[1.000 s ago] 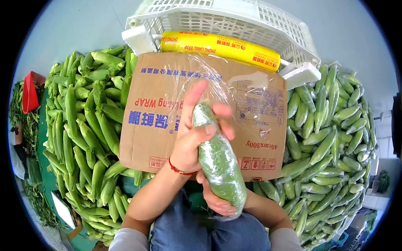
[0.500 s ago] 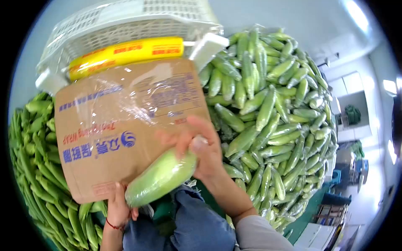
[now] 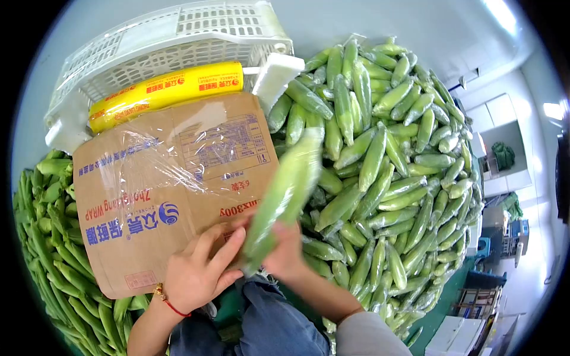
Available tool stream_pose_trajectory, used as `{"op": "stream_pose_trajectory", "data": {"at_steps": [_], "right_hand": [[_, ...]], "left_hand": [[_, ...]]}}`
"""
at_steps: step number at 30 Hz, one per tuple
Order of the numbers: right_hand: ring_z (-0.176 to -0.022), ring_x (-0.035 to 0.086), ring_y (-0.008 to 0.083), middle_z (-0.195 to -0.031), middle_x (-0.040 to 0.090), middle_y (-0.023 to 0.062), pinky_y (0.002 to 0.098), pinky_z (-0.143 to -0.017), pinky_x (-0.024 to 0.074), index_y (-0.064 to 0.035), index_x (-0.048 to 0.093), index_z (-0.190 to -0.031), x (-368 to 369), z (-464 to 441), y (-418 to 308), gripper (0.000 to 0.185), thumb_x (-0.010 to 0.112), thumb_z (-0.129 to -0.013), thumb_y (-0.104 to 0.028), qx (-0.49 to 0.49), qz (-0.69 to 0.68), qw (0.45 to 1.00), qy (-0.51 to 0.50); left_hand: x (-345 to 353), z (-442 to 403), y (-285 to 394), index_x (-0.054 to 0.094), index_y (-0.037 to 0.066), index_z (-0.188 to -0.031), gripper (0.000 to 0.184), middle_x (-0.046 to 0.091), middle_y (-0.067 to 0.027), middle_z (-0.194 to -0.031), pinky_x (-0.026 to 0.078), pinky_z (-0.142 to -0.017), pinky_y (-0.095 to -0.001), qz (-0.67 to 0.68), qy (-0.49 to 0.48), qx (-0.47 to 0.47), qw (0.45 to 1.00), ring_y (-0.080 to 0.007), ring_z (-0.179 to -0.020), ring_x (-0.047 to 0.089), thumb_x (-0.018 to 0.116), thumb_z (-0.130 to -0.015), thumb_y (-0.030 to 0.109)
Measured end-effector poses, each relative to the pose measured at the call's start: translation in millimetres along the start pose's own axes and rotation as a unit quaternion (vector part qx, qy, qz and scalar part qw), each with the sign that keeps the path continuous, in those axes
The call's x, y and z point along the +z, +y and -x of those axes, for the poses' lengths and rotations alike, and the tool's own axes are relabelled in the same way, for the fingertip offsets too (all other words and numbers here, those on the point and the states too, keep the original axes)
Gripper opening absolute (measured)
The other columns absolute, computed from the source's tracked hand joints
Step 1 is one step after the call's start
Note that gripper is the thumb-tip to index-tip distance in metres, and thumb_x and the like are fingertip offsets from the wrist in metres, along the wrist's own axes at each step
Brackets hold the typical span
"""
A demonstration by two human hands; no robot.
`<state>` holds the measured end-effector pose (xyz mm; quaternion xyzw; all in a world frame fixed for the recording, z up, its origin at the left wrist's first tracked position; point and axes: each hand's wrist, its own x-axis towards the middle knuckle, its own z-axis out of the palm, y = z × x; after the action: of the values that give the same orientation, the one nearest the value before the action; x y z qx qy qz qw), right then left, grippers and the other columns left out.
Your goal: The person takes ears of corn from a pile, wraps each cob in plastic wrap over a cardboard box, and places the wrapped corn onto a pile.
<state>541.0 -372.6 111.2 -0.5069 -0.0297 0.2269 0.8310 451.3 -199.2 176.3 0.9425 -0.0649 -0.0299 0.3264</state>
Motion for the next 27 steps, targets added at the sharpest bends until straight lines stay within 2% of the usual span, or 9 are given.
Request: {"op": "stream_pose_trajectory", "data": {"at_steps": [2, 6, 9, 11, 13, 16, 18, 22, 27], "right_hand": [[-0.083, 0.061, 0.024, -0.089, 0.062, 0.0116, 0.0395, -0.079, 0.0505, -0.0012, 0.054, -0.107, -38, -27, -41, 0.039, 0.045, -0.095, -0.037, 0.026, -0.048, 0.986, 0.16], [-0.087, 0.06, 0.0234, -0.095, 0.063, 0.0104, 0.0385, -0.077, 0.0506, -0.0009, 0.055, -0.104, -165, -125, -146, 0.032, 0.049, -0.097, -0.031, -0.235, 0.016, 0.95, 0.204], [-0.127, 0.047, 0.0314, -0.136, 0.049, 0.02, 0.0384, -0.108, 0.0369, 0.0013, 0.032, -0.143, -187, -150, -143, 0.054, 0.05, -0.099, -0.025, -0.25, -0.022, 0.9, 0.356], [-0.138, 0.036, 0.0288, -0.147, 0.041, 0.0165, 0.0417, -0.113, 0.0297, -0.0027, 0.038, -0.145, -110, -118, -92, 0.054, 0.05, -0.099, -0.029, -0.169, 0.276, 0.932, 0.163], [-0.13, 0.044, 0.0305, -0.138, 0.049, 0.0165, 0.0432, -0.106, 0.0361, -0.0063, 0.048, -0.136, -38, -83, -53, 0.062, 0.072, -0.082, -0.023, -0.214, 0.584, 0.774, -0.119], [-0.125, 0.047, 0.0359, -0.132, 0.056, 0.0113, 0.0455, -0.102, 0.0379, -0.0123, 0.066, -0.112, 1, -100, -17, 0.033, 0.072, -0.081, -0.022, -0.314, 0.71, 0.594, -0.212], [-0.116, 0.053, 0.0315, -0.12, 0.064, 0.0079, 0.0447, -0.093, 0.0409, -0.0092, 0.069, -0.098, -6, -121, -8, 0.018, 0.068, -0.083, -0.018, -0.342, 0.69, 0.613, -0.176], [-0.075, 0.056, 0.0172, -0.081, 0.06, 0.0073, 0.0289, -0.069, 0.0456, -0.0003, 0.065, -0.089, -36, -89, -19, 0.008, 0.063, -0.088, -0.008, -0.12, 0.544, 0.826, -0.088], [-0.072, 0.054, 0.0164, -0.076, 0.058, 0.0058, 0.03, -0.07, 0.0448, -0.0009, 0.058, -0.086, -48, -20, -53, 0.006, 0.058, -0.09, -0.006, 0.009, 0.567, 0.793, -0.221]], "left_hand": [[4, 10, -14, 0.047, 0.007, -0.138, 0.072, 0.05, -0.0172, -0.132, 0.047, -0.093, -0.0449, -0.036, 0.074, 0.077, 0.994, -0.0377, -0.11, 0.056, 0.075, -0.074, 0.026], [19, 58, -54, 0.048, 0.007, -0.137, 0.065, 0.045, -0.0208, -0.136, 0.042, -0.099, -0.046, -0.093, 0.172, -0.075, 0.978, -0.0391, -0.12, 0.049, 0.073, -0.078, 0.018], [20, 73, -86, 0.047, 0.007, -0.138, 0.067, 0.042, -0.0225, -0.14, 0.041, -0.1, -0.0462, -0.128, 0.232, -0.16, 0.951, -0.0401, -0.122, 0.047, 0.074, -0.077, 0.014], [12, 79, -99, 0.047, 0.008, -0.138, 0.069, 0.04, -0.0209, -0.142, 0.041, -0.101, -0.0451, -0.141, 0.256, -0.207, 0.934, -0.0392, -0.122, 0.047, 0.076, -0.076, 0.014], [-7, 65, -116, 0.049, 0.008, -0.136, 0.066, 0.043, -0.0188, -0.14, 0.041, -0.1, -0.0443, -0.161, 0.286, -0.204, 0.922, -0.0368, -0.119, 0.05, 0.076, -0.075, 0.015], [-30, 41, -155, 0.061, 0.003, -0.115, 0.039, 0.052, -0.0174, -0.132, 0.044, -0.096, -0.0409, -0.17, 0.307, -0.172, 0.921, -0.0346, -0.118, 0.053, 0.073, -0.078, 0.012], [-50, 32, -181, 0.062, 0.004, -0.101, 0.025, 0.061, -0.0158, -0.117, 0.047, -0.087, -0.0409, -0.218, 0.294, -0.052, 0.929, -0.0337, -0.108, 0.058, 0.071, -0.079, 0.009], [-55, 71, -189, 0.053, 0.006, -0.082, 0.014, 0.062, -0.01, -0.081, 0.051, -0.062, -0.0383, -0.158, 0.298, -0.017, 0.941, -0.0318, -0.073, 0.063, 0.066, -0.078, 0.001], [-23, 173, -134, 0.057, 0.006, -0.089, 0.014, 0.062, -0.0093, -0.085, 0.053, -0.069, -0.0383, -0.116, 0.286, 0.031, 0.951, -0.0296, -0.08, 0.065, 0.065, -0.077, 0.004]]}}
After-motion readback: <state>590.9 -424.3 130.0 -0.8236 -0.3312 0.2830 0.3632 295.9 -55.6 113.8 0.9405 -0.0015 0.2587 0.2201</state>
